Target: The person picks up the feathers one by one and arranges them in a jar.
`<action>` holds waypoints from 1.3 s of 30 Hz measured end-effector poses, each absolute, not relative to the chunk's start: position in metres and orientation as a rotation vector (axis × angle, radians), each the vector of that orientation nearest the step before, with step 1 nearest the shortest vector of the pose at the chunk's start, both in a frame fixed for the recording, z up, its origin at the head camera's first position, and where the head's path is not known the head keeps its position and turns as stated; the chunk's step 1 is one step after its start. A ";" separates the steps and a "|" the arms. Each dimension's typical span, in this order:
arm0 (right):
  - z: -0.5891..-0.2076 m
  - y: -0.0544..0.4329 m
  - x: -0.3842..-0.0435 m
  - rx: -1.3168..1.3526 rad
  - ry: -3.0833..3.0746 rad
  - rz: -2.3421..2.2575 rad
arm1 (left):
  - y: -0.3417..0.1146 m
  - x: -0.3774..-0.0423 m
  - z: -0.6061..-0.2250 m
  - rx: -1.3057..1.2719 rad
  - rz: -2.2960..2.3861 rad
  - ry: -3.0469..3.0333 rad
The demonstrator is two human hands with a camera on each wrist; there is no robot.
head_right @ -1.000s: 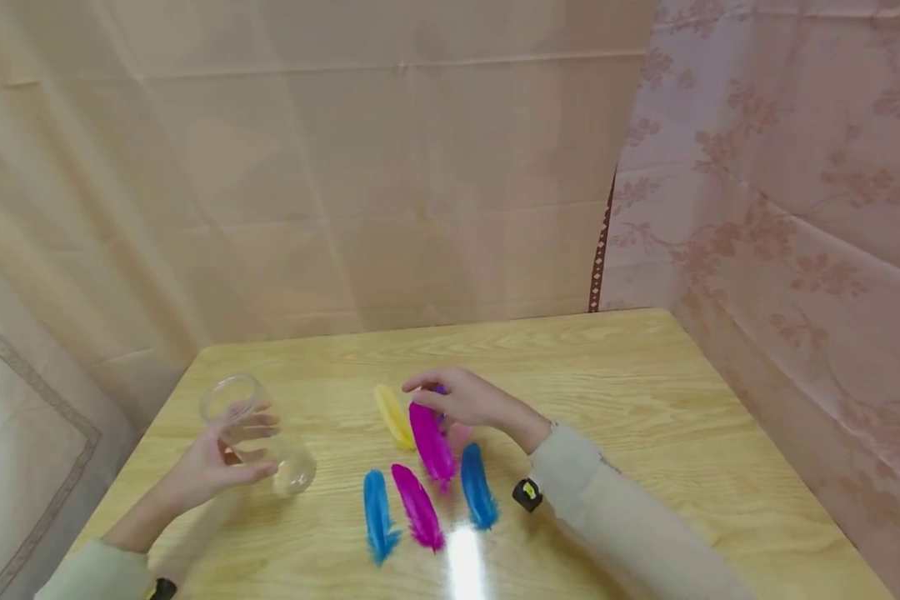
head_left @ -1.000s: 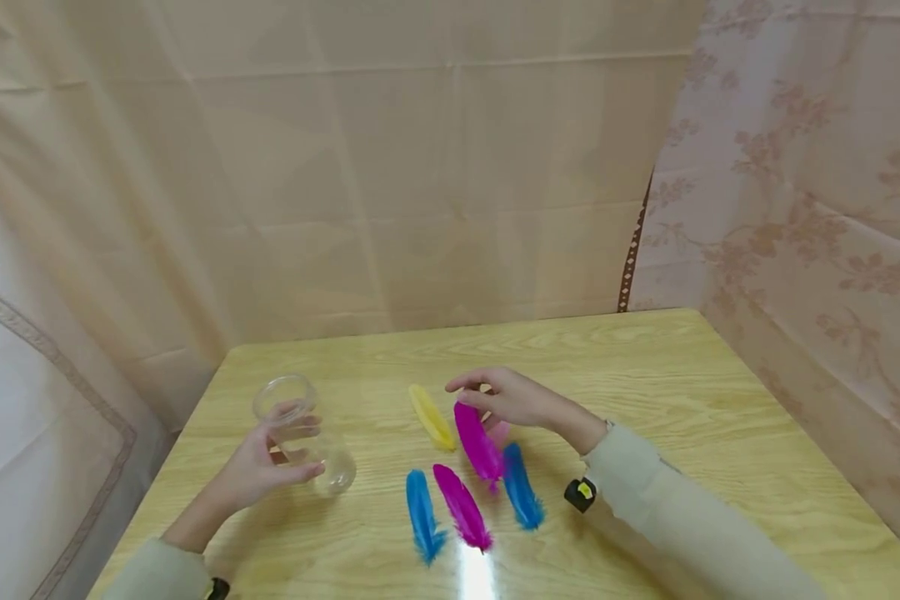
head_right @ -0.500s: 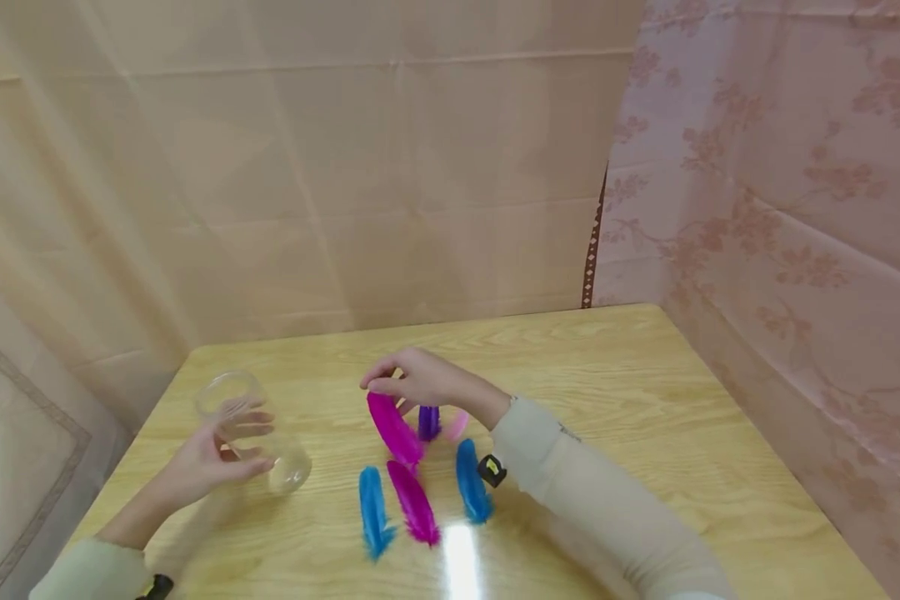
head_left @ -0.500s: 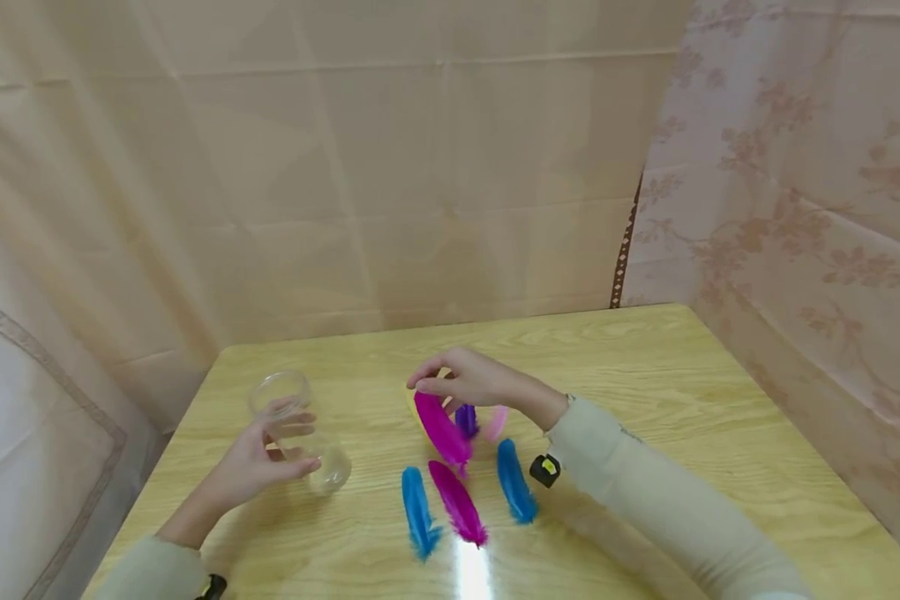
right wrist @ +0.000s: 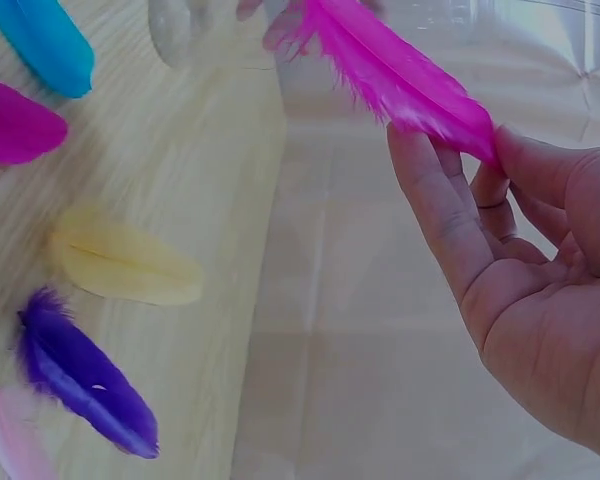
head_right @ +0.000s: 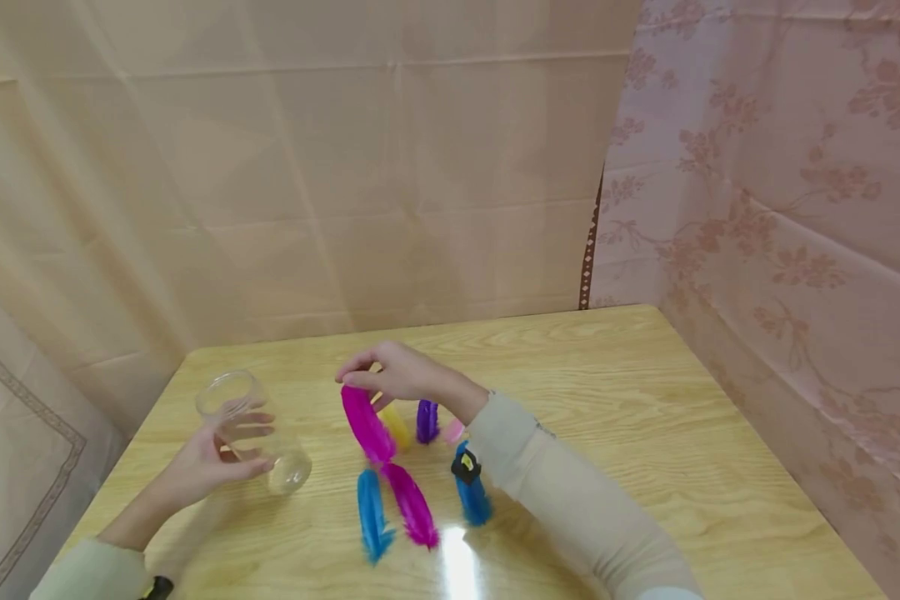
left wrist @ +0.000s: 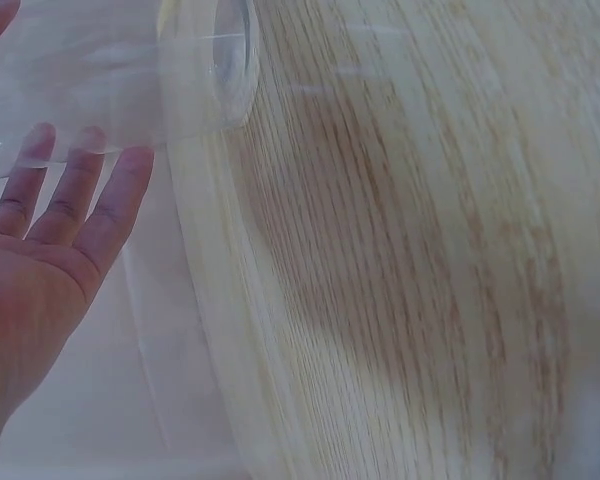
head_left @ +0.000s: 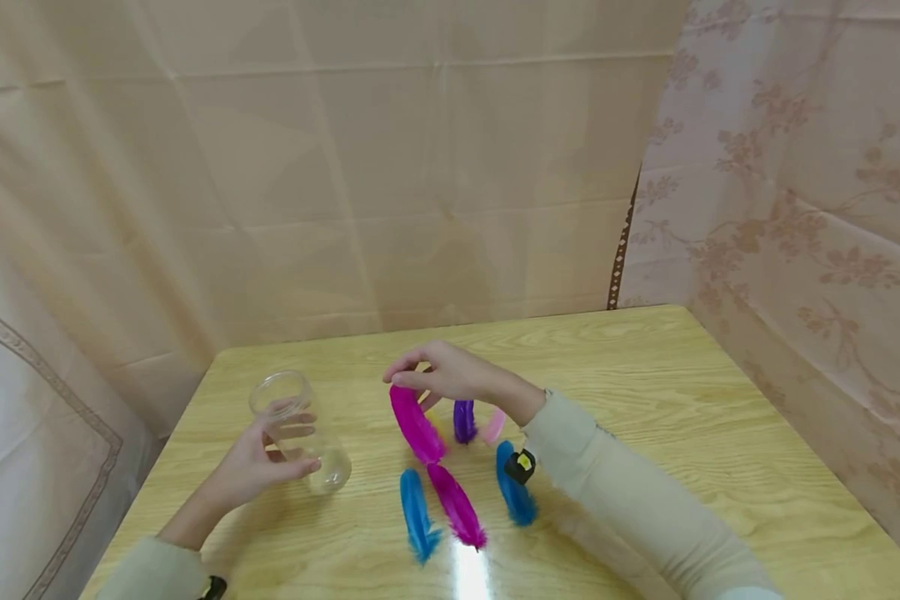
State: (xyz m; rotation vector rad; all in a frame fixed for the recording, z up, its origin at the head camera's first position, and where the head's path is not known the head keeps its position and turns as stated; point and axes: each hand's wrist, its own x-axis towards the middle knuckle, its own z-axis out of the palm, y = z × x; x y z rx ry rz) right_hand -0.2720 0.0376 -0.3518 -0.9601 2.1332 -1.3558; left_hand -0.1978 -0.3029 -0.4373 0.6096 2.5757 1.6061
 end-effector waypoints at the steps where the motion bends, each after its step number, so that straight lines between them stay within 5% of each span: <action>1: -0.350 0.037 -0.273 -0.959 2.137 -1.354 | -0.303 -0.198 -0.437 0.611 1.605 2.578; 39: -0.322 0.013 -0.270 -0.850 2.089 -1.532 | -0.296 -0.205 -0.437 0.661 1.640 2.507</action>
